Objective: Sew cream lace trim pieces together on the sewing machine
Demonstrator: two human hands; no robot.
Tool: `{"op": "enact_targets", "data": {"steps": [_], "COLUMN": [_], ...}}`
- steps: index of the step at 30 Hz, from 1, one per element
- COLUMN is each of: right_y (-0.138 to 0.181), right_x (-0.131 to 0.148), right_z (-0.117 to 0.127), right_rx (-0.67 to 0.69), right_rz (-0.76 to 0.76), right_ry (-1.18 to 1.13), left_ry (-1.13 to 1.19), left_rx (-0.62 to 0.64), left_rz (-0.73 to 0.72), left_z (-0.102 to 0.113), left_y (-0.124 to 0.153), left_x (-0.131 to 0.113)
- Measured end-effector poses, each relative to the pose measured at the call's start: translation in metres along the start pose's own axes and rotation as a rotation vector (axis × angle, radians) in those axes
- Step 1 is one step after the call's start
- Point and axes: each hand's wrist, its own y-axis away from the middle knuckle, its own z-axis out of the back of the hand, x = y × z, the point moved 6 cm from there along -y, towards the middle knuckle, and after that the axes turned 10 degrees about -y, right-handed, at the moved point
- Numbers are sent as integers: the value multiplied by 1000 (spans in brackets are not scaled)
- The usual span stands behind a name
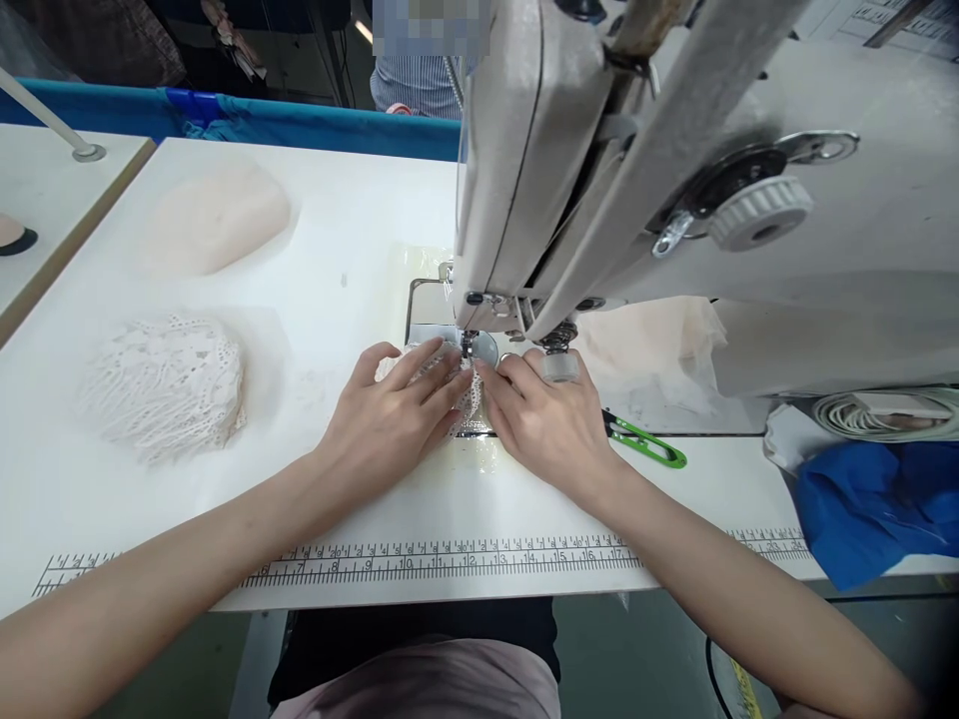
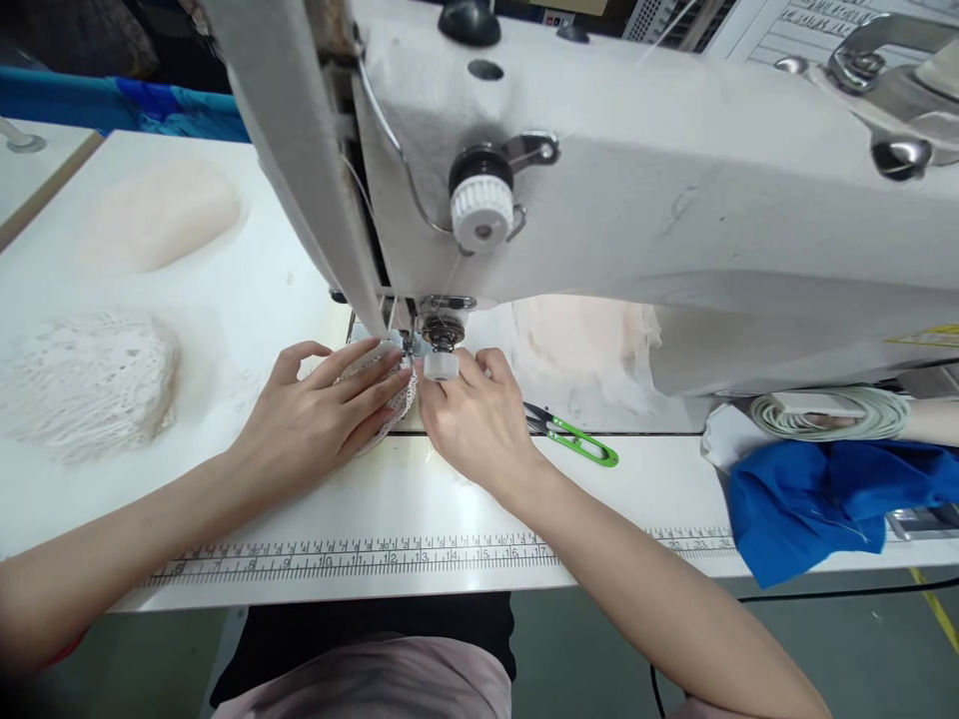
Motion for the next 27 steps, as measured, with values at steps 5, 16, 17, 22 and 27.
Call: {"op": "enact_targets", "data": {"steps": [5,16,17,22,27], "right_y": [0,-1,-1,-1,-2], "right_x": [-1,0,0,0,0], "right_z": [-1,-1,-1,-1,-3], "right_rx": [4,-8,-3,5,12], "right_rz": [-9,-10,-13,-17,-25], "right_ry": [-6,-4,-3,18,25], "left_ry": [18,37,38,25,69], "left_rx": [-6,-11,-13,-8,-10], "left_rz": [15,26,29,31,54], "left_z": [0,0,1,0,-3], "left_y": [0,1,1,0,-1], "left_x": [1,1,1,1,4]}}
